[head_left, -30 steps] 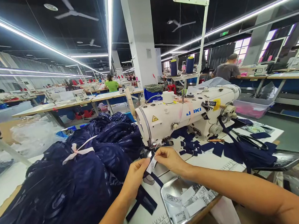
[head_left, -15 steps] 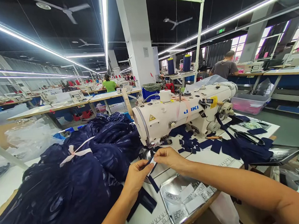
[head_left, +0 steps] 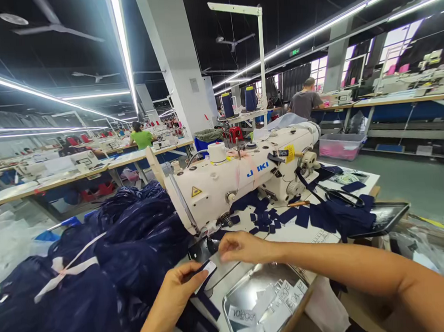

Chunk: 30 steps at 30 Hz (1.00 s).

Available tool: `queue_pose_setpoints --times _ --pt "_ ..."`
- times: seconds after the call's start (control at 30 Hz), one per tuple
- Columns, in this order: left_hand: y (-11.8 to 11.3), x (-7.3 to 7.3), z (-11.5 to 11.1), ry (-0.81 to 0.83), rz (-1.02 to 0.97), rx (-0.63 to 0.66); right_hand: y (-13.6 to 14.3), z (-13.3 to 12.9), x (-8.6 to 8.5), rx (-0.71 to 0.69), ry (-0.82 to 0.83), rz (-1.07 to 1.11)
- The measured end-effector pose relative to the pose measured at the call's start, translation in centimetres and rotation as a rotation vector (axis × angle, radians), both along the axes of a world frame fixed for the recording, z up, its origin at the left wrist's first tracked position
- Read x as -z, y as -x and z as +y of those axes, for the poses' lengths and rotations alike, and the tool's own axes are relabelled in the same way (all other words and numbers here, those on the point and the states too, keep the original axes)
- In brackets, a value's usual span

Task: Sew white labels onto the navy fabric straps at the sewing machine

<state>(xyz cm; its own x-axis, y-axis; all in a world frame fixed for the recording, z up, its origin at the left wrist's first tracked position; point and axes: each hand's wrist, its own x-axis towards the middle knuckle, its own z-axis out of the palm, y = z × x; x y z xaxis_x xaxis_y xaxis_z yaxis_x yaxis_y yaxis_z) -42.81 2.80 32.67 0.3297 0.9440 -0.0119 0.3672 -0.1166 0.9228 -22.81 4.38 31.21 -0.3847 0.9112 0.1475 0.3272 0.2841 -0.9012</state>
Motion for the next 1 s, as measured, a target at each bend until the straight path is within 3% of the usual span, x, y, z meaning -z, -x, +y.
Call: queue_pose_setpoints --times 0.03,0.1,0.2,0.27,0.33,0.47,0.63,0.77,0.87,1.0 --pt "0.3 0.0 0.1 -0.123 0.079 0.020 -1.2 0.8 -0.1 0.059 -0.106 -0.185" --pt "0.4 -0.1 0.4 -0.531 0.295 0.007 -3.5 2.8 -0.6 0.215 -0.304 -0.538" --pt "-0.9 0.0 1.0 -1.254 0.669 0.016 -5.4 5.8 -1.1 0.320 -0.413 -0.739" --pt "-2.2 0.7 1.7 -1.531 0.837 0.103 -5.4 7.3 -1.3 0.315 -0.434 -0.794" --pt "-3.3 1.7 2.5 -1.574 0.892 0.159 -5.1 8.3 -1.3 0.299 -0.448 -0.861" --pt "-3.3 3.5 3.1 -1.434 0.880 0.177 -5.1 8.5 -1.4 0.283 -0.476 -0.939" --pt "-2.6 3.2 2.1 -1.488 1.010 0.321 -4.9 5.3 -0.4 0.284 -0.585 -0.982" --pt "-2.7 3.2 1.8 -1.513 1.035 0.335 -2.8 1.7 1.2 0.097 -0.824 -1.043" --pt "-2.7 3.5 1.6 -1.507 1.052 0.319 -2.0 0.3 1.9 -0.017 -0.838 -1.025" --pt "-2.4 3.6 1.4 -1.500 1.064 0.303 -3.0 0.3 2.1 -0.112 -0.808 -0.962"
